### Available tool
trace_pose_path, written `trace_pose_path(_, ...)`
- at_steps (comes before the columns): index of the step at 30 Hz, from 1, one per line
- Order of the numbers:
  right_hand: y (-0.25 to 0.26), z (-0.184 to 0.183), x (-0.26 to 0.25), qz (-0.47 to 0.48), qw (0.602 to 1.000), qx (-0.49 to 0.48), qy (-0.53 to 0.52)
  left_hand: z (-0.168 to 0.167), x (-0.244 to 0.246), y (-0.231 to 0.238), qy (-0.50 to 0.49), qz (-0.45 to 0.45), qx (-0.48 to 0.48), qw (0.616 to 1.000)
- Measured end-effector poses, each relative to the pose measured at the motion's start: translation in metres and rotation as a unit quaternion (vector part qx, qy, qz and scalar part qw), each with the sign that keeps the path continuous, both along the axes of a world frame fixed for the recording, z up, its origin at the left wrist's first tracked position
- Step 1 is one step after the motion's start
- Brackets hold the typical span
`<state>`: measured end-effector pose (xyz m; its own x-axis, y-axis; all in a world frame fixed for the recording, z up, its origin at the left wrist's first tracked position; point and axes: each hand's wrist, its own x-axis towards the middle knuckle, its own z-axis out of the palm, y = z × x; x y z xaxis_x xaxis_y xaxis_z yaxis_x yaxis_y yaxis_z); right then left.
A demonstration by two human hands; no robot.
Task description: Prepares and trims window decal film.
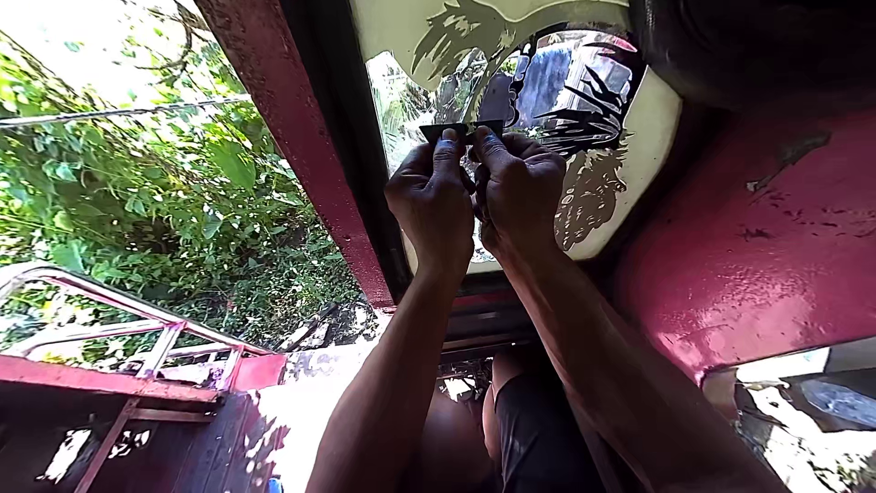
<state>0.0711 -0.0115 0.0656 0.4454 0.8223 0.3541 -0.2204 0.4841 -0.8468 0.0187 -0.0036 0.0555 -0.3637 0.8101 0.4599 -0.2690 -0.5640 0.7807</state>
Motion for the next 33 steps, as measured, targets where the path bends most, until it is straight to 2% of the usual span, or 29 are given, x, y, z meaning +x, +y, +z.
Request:
trace_pose_path(15,0.001,0.006,-0.004,-0.013,1.0,-0.001,0.028,0.004,0.001,0.004,0.027,0.04,0.006,0.999)
trace_pose_path(33,0.0,0.023,-0.003,-0.024,0.999,0.008,0.032,0.024,0.003,0.008,0.05,0.06,0.029,0.997)
